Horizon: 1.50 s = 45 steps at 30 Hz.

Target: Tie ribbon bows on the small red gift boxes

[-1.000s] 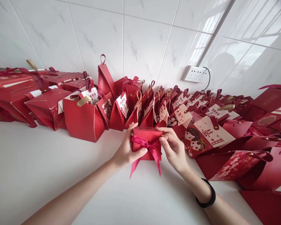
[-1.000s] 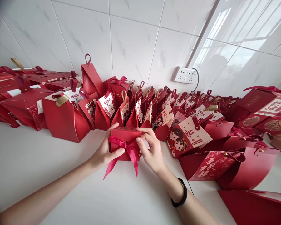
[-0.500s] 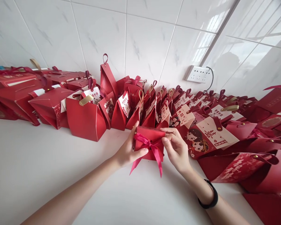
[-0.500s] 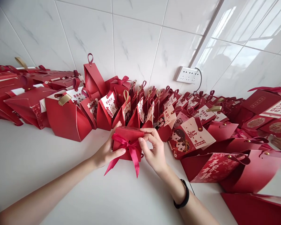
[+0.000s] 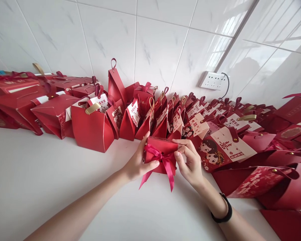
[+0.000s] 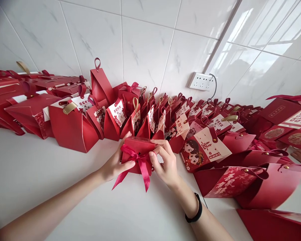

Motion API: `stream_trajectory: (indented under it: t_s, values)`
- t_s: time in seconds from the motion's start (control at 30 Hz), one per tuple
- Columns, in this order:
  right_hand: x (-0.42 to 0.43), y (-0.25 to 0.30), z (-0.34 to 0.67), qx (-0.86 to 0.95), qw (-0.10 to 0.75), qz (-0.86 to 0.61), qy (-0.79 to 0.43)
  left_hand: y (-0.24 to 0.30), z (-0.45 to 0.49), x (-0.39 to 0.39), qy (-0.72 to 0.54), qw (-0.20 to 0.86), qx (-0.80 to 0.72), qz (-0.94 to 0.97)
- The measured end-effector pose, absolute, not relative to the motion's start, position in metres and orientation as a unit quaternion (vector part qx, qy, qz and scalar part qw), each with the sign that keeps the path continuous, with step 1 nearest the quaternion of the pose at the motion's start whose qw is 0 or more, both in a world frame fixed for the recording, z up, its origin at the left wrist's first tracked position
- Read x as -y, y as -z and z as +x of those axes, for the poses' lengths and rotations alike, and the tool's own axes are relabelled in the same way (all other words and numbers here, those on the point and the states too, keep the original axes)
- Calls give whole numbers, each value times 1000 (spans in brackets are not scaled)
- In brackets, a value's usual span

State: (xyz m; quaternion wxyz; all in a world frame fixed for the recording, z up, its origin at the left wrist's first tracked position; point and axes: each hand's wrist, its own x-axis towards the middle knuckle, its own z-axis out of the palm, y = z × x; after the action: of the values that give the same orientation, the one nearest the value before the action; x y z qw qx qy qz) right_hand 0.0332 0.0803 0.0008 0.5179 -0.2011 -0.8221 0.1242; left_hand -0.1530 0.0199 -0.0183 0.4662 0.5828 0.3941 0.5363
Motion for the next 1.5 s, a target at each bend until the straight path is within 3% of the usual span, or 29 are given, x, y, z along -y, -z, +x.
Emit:
stream_trajectory:
  t_s: [1.5]
  values:
    - [-80, 1, 38, 837, 498, -203, -100, 24, -153, -19, -563, 466, -393, 559]
